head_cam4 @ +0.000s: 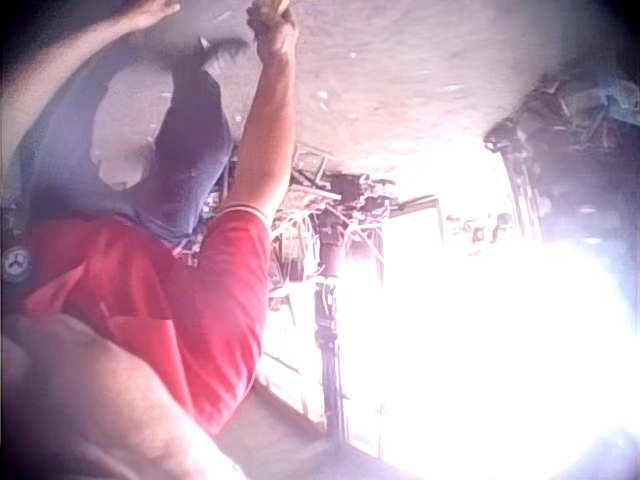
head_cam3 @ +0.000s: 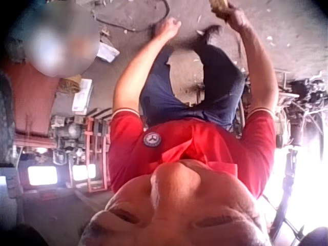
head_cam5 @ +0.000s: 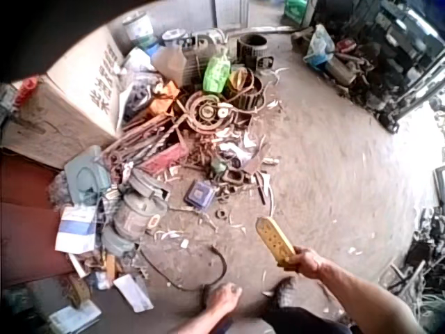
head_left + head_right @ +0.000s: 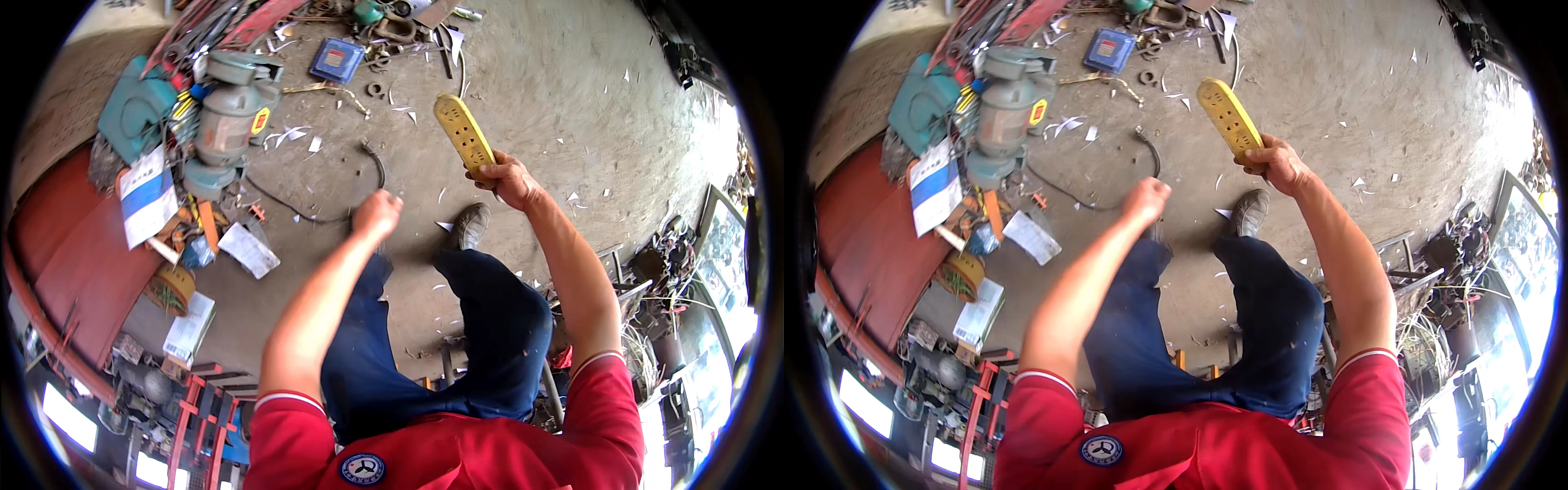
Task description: The person walks through a cluttered workshop, plugs in a bench grinder, and sharpens a metal strip against the grinding wheel. They repeatedly reposition the strip to grind different edges.
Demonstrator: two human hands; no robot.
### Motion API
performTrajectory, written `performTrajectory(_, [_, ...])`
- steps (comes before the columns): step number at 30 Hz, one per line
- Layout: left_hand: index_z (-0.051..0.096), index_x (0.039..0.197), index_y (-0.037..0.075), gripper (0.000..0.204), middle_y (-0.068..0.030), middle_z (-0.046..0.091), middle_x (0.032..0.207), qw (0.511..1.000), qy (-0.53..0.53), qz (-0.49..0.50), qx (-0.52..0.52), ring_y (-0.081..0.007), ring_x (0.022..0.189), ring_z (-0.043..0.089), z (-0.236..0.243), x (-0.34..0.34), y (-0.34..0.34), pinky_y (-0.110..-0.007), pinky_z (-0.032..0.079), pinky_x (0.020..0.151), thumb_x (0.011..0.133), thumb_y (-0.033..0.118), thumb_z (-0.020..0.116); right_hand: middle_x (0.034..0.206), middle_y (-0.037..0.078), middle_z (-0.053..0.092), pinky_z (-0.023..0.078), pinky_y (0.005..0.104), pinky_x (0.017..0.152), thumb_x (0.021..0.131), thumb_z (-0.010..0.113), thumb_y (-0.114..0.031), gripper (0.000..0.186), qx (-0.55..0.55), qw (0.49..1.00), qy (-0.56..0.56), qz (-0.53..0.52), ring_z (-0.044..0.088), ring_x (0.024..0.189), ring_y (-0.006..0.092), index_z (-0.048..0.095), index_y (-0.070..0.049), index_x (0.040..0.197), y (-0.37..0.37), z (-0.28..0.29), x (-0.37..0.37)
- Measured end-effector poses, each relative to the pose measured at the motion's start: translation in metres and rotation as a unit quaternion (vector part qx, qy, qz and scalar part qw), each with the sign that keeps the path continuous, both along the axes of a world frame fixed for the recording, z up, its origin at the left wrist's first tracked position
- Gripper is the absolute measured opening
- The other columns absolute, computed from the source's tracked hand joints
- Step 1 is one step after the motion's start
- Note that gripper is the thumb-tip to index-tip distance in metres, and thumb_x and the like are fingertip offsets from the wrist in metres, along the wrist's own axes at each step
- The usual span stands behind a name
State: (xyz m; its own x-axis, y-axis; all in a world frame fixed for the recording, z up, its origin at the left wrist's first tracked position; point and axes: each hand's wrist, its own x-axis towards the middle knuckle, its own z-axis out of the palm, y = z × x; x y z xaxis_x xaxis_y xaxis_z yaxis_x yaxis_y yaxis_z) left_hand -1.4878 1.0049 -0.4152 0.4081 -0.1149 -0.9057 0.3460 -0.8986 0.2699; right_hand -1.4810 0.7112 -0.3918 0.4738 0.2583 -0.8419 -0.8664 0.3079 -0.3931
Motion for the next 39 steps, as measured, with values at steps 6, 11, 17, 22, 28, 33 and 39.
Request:
performTrajectory(6, [0.061, 0.097, -0.002, 0.052, -0.0229, 0.061, 0.103, 0.991, -0.054, 0.04, 0.114, -0.0371, 0.098, 0.058, -0.121, 0.064, 0.009, -0.044, 0.046, 0.084, 0.079, 0.047, 0.058, 0.107, 0.015, 0.056, 0.047, 0.0314, 0.08, 0.082, 0.058, -0.014, 0.045, -0.03, 0.998, 0.004, 0.054, 0.058, 0.1, 0.0218, 0.043, 0.003, 0.12, -0.02, -0.068, 0.004])
performTrajectory(11, [0.061, 0.088, -0.004, 0.046, -0.0227, 0.063, 0.093, 0.975, -0.168, 0.103, 0.106, -0.0361, 0.091, 0.06, -0.142, 0.058, 0.009, -0.042, 0.046, 0.079, 0.077, 0.041, 0.064, 0.092, 0.015, 0.061, 0.046, 0.0261, 0.074, 0.068, 0.062, -0.016, 0.043, -0.066, 0.995, -0.037, 0.065, 0.059, 0.08, 0.0169, 0.049, 0.006, 0.104, -0.02, -0.101, 0.002])
performTrajectory(17, [0.059, 0.08, 0.0, 0.038, -0.0185, 0.064, 0.082, 0.969, -0.207, 0.125, 0.06, -0.0332, 0.08, 0.062, -0.15, 0.036, 0.016, -0.041, 0.046, 0.071, 0.077, 0.037, 0.066, 0.085, 0.012, 0.059, 0.046, 0.0274, 0.069, 0.067, 0.062, -0.016, 0.041, -0.136, 0.979, -0.094, 0.12, 0.057, 0.076, 0.0156, 0.049, 0.005, 0.101, 0.0, -0.114, -0.004])
performTrajectory(22, [0.054, 0.084, -0.001, 0.031, -0.0133, 0.061, 0.074, 0.92, -0.301, 0.12, -0.22, -0.0259, 0.067, 0.059, -0.128, 0.039, 0.002, -0.037, 0.046, 0.061, 0.08, 0.028, 0.063, 0.079, 0.006, 0.055, 0.043, 0.0266, 0.065, 0.067, 0.06, -0.018, 0.043, -0.17, 0.959, -0.143, 0.178, 0.052, 0.072, 0.0134, 0.052, 0.002, 0.104, 0.017, -0.095, -0.008])
performTrajectory(28, [0.054, 0.089, 0.003, 0.023, -0.0013, 0.054, 0.075, 0.882, 0.044, 0.254, -0.395, -0.0102, 0.064, 0.055, -0.072, 0.052, -0.023, -0.025, 0.046, 0.057, 0.09, 0.026, 0.053, 0.077, 0.003, 0.05, 0.039, 0.0258, 0.066, 0.066, 0.061, -0.019, 0.045, -0.207, 0.944, -0.187, 0.179, 0.047, 0.072, 0.0113, 0.054, 0.0, 0.106, 0.033, -0.076, -0.02])
performTrajectory(33, [0.054, 0.1, 0.002, 0.028, 0.0012, 0.047, 0.072, 0.888, 0.064, 0.239, -0.387, -0.0067, 0.058, 0.046, -0.06, 0.056, -0.019, -0.022, 0.04, 0.049, 0.093, 0.028, 0.048, 0.084, 0.005, 0.055, 0.042, 0.0276, 0.072, 0.069, 0.06, -0.014, 0.045, -0.285, 0.906, -0.236, 0.205, 0.051, 0.079, 0.0138, 0.053, -0.002, 0.112, 0.04, -0.062, -0.024])
performTrajectory(39, [0.054, 0.101, 0.001, 0.029, 0.0021, 0.045, 0.071, 0.876, 0.121, 0.229, -0.407, -0.0054, 0.055, 0.042, -0.056, 0.062, -0.014, -0.021, 0.036, 0.044, 0.093, 0.028, 0.048, 0.089, 0.009, 0.058, 0.044, 0.03, 0.076, 0.071, 0.058, -0.008, 0.046, -0.339, 0.874, -0.262, 0.23, 0.055, 0.083, 0.0151, 0.051, -0.004, 0.116, 0.044, -0.044, -0.027])
